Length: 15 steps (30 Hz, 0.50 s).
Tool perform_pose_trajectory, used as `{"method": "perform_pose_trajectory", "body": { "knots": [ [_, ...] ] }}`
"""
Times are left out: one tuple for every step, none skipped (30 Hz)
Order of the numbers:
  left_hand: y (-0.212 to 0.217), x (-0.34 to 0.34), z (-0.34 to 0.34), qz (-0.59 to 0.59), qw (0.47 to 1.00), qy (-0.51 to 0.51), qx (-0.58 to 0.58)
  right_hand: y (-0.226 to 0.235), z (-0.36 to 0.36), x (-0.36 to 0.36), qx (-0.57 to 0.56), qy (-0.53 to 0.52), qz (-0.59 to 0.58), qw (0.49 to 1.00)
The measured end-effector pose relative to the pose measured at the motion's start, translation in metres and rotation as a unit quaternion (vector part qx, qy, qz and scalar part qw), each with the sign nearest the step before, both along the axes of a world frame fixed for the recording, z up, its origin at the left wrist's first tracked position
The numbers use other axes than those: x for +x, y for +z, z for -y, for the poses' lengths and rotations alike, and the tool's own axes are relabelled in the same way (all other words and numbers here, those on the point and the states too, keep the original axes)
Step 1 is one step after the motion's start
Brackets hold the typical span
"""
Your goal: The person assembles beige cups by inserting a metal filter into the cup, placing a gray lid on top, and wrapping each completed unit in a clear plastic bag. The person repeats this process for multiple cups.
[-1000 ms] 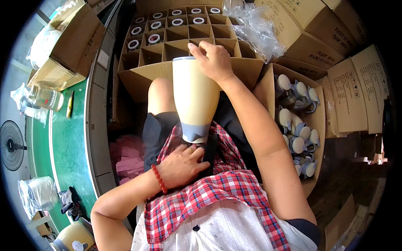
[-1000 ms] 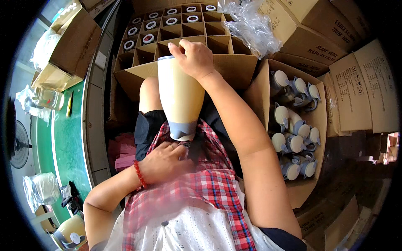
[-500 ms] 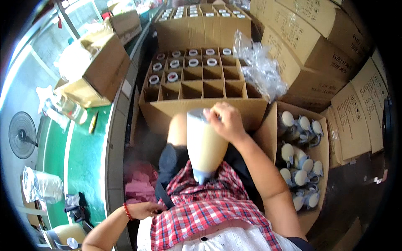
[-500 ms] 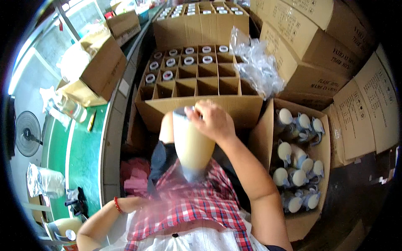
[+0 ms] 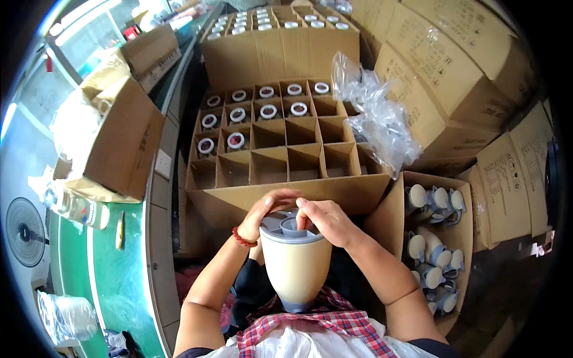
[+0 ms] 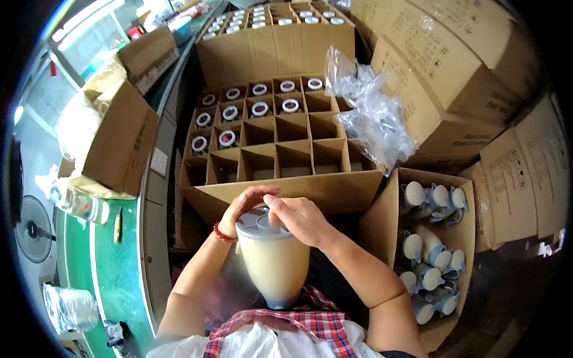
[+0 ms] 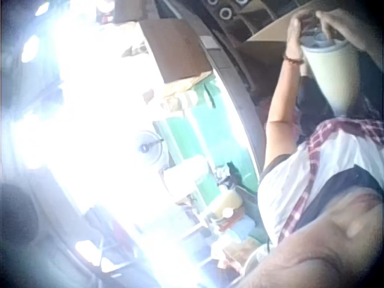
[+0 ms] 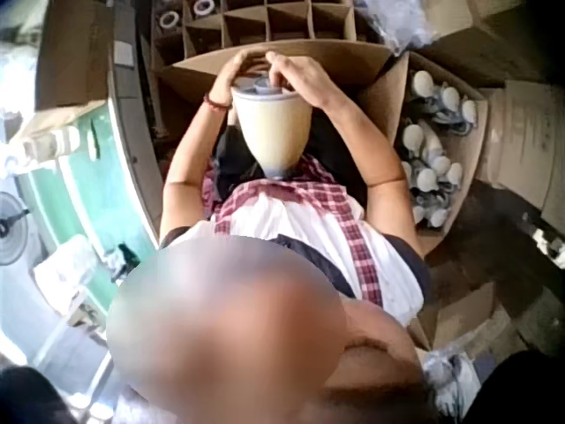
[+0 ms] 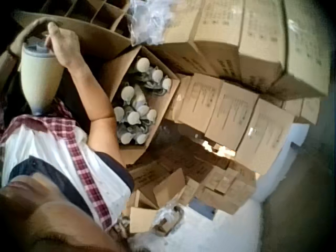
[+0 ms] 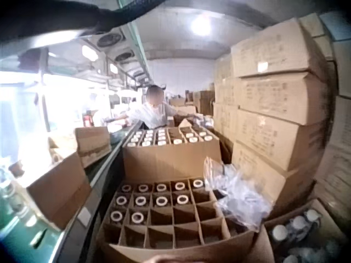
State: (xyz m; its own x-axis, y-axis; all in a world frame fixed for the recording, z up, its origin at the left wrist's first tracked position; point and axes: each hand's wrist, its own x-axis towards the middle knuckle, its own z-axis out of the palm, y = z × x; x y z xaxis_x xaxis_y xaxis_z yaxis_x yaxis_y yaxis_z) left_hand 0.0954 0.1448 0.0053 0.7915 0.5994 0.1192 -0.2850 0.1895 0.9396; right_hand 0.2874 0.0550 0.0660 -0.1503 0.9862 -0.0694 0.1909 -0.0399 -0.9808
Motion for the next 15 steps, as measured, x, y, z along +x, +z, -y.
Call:
{"method": "perform_pose_trajectory", "body": {
  "knots": [
    [-0.003,0.003,-0.003,-0.015,0.999,0.006,0.04,-0.003,-0.003,0.005,-0.03,0.005,-0.039,0.999],
    [-0.004,0.002,-0.004,-0.03,0.996,0.014,0.08,-0.008,-0.007,0.011,-0.059,0.012,-0.079,0.995],
    [0.001,0.005,-0.006,-0.044,0.992,0.016,0.12,-0.019,-0.016,0.02,-0.018,0.045,-0.105,0.993],
    [0.018,0.006,-0.007,-0.092,0.97,0.031,0.224,-0.047,-0.025,0.028,0.004,0.057,-0.186,0.981],
    [0.028,0.008,-0.001,-0.112,0.954,0.069,0.269,-0.061,-0.034,0.028,-0.02,0.051,-0.265,0.963],
    [0.039,0.008,0.003,-0.164,0.914,0.058,0.367,-0.07,-0.045,0.026,-0.039,0.044,-0.341,0.938],
    [0.051,0.008,0.019,-0.152,0.899,0.067,0.406,-0.081,-0.058,0.022,-0.143,0.04,-0.366,0.919],
    [0.076,0.016,0.028,-0.083,0.93,0.008,0.357,-0.113,-0.075,0.024,-0.082,0.055,-0.304,0.947],
    [0.083,0.023,0.034,0.006,0.954,-0.031,0.297,-0.12,-0.086,0.02,-0.096,0.065,-0.277,0.954],
    [0.078,0.015,0.035,-0.006,0.978,-0.009,0.211,-0.119,-0.095,0.017,-0.106,0.075,-0.251,0.959],
    [0.072,0.008,0.037,-0.011,0.993,0.021,0.12,-0.116,-0.098,0.021,-0.068,0.068,-0.202,0.975],
    [0.073,0.01,0.02,0.024,0.987,0.084,0.134,-0.118,-0.098,0.028,-0.091,0.006,-0.223,0.971],
    [0.072,0.012,0.001,0.057,0.976,0.151,0.149,-0.102,-0.093,0.038,-0.1,-0.049,-0.233,0.966],
    [0.072,0.015,-0.017,0.082,0.958,0.217,0.166,-0.071,-0.085,0.05,-0.106,-0.102,-0.244,0.959],
    [0.045,0.006,-0.035,0.001,0.954,0.271,0.125,-0.043,-0.071,0.055,-0.097,-0.094,-0.236,0.962]
  ]
}}
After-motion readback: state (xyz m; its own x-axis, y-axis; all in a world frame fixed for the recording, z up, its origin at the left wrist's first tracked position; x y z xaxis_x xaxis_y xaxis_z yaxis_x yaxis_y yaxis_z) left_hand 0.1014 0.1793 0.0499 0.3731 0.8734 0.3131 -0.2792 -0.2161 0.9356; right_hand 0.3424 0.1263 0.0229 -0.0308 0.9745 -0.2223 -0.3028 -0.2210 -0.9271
